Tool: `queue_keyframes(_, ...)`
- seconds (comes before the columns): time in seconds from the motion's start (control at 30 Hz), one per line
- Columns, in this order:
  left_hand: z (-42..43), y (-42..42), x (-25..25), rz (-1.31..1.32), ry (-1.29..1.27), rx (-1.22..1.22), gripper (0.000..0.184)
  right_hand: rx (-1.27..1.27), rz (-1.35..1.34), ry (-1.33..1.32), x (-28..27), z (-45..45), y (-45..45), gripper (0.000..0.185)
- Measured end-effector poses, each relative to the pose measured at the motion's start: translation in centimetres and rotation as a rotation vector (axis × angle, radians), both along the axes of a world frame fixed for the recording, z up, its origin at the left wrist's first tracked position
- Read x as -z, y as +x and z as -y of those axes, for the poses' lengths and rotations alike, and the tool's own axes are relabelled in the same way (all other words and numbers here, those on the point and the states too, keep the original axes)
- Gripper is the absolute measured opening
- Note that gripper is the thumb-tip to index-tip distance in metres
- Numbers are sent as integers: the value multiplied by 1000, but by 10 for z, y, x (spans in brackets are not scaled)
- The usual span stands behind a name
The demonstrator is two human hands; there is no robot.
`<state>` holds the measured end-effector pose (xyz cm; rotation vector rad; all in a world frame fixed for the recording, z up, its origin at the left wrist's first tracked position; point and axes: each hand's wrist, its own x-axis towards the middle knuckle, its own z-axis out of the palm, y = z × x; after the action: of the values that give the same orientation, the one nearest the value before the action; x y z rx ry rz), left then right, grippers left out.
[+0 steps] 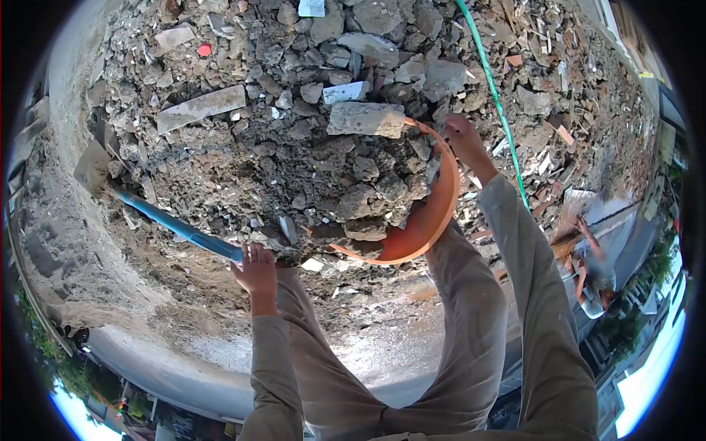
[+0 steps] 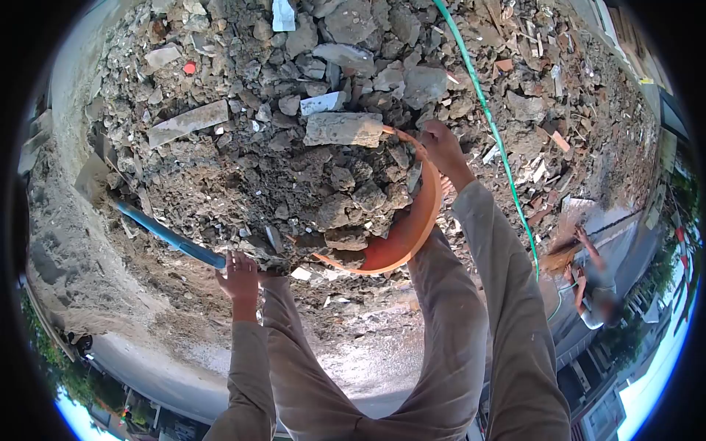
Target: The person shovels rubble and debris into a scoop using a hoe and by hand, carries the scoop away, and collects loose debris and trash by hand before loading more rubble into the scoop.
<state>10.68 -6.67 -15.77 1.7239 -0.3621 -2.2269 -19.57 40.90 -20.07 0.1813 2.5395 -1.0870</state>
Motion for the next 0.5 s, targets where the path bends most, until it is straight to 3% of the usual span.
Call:
queue_keyframes(0.07,-49,32,49,283,197,317,70,-52,46,112,39,22,-31,35)
queue_keyframes(0.1,-74,45,63,365,277,402,66,-24,169,-89,76,26,-40,36)
queue_keyframes(0.13,-105,54,78,435,377,501,61,16,349,-176,76,47,-48,33)
queue_keyframes(0.17,-131,63,99,412,377,509,56,-296,102,73,52,62,-50,30)
queue_keyframes(0.2,-147,82,124,383,396,515,51,-213,0,91,100,59,-45,38)
queue_keyframes(0.27,-179,96,190,369,95,354,40,-124,255,74,74,60,-53,44)
queue_keyframes(0.3,-188,61,159,330,271,265,45,-214,235,108,78,57,-52,50)
queue_keyframes(0.33,-195,52,154,435,287,225,49,-137,294,76,79,56,-51,52)
queue_keyframes(0.4,-184,80,174,321,308,231,49,-62,349,24,87,64,-47,55)
queue_keyframes(0.5,-178,87,176,117,325,302,46,-215,332,225,94,66,-38,61)
